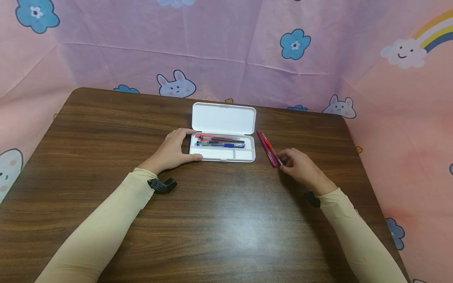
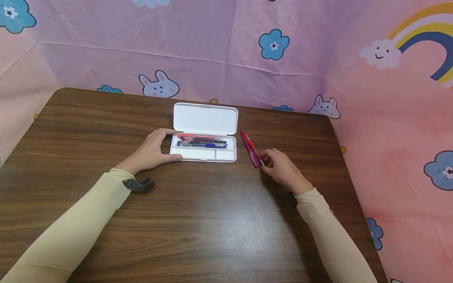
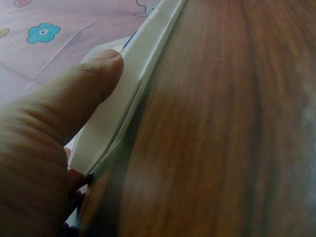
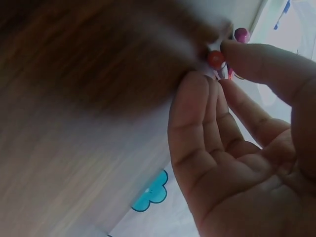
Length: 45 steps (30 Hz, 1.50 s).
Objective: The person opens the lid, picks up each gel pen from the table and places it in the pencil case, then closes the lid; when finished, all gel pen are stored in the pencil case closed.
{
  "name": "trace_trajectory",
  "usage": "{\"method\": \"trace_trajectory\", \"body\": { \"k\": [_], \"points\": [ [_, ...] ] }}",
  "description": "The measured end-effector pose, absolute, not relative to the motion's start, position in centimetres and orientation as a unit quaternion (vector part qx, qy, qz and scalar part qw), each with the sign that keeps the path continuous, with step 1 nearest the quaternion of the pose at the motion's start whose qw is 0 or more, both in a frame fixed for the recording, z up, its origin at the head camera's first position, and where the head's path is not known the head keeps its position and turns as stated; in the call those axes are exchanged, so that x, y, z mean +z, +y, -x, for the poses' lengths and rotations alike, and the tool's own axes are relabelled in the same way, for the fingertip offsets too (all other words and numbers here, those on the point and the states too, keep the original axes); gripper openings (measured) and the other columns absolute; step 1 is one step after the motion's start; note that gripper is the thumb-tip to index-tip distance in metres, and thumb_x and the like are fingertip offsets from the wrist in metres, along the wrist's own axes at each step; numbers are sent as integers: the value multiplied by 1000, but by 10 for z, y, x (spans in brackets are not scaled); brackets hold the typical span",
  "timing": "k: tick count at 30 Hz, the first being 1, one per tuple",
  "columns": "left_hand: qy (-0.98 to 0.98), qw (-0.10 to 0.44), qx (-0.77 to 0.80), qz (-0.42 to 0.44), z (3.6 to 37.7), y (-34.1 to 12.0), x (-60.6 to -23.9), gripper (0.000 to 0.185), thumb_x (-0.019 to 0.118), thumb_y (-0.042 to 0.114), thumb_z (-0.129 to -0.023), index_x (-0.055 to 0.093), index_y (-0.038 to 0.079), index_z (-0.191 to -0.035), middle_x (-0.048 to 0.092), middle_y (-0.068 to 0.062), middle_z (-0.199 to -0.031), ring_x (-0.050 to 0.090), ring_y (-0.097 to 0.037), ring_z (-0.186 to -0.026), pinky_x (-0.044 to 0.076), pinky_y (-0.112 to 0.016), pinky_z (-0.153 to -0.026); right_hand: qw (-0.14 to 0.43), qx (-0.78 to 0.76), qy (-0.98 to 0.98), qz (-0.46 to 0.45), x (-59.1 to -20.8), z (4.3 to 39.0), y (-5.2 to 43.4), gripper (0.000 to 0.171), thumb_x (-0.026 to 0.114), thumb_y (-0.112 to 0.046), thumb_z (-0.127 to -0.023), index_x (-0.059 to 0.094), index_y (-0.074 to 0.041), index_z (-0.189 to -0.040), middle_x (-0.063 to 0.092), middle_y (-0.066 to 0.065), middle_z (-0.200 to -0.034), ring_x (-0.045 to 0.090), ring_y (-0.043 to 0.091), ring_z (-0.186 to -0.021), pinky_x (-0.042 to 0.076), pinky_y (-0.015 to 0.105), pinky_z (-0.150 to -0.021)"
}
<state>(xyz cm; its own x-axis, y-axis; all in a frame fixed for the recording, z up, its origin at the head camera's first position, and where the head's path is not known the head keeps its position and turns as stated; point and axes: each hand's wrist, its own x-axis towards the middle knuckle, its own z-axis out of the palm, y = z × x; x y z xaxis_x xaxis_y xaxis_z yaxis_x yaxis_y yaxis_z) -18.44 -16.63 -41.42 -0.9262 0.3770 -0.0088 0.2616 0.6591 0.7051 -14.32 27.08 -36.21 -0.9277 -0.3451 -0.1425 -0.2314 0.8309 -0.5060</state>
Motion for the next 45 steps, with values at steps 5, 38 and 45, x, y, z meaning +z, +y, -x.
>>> {"method": "trace_trajectory", "body": {
  "k": [5,38,45],
  "points": [
    [907,80,374,-176,185,-167,-414,98,82,61,-82,40,9,-154,41,-14,-157,31,-35,-150,17,-59,-124,102,-245,954,142,-366,144,274,35,73,-1,-93,65,1,-127,65,17,-106,64,29,-90,52,40,-76],
    [907,76,373,-180,183,-166,-413,99,82,61,-81,40,9,-154,42,-14,-157,32,-35,-149,18,-60,-123,62,-237,964,104,-368,141,295,14,67,1,-95,69,1,-109,70,18,-102,67,33,-93,55,49,-81],
    [908,75,374,-173,182,-166,-414,95,82,59,-82,41,11,-154,41,-12,-157,31,-34,-150,20,-60,-123,56,-239,966,82,-368,137,302,14,64,0,-99,69,1,-112,68,19,-103,65,30,-85,56,41,-71]
  ]
}}
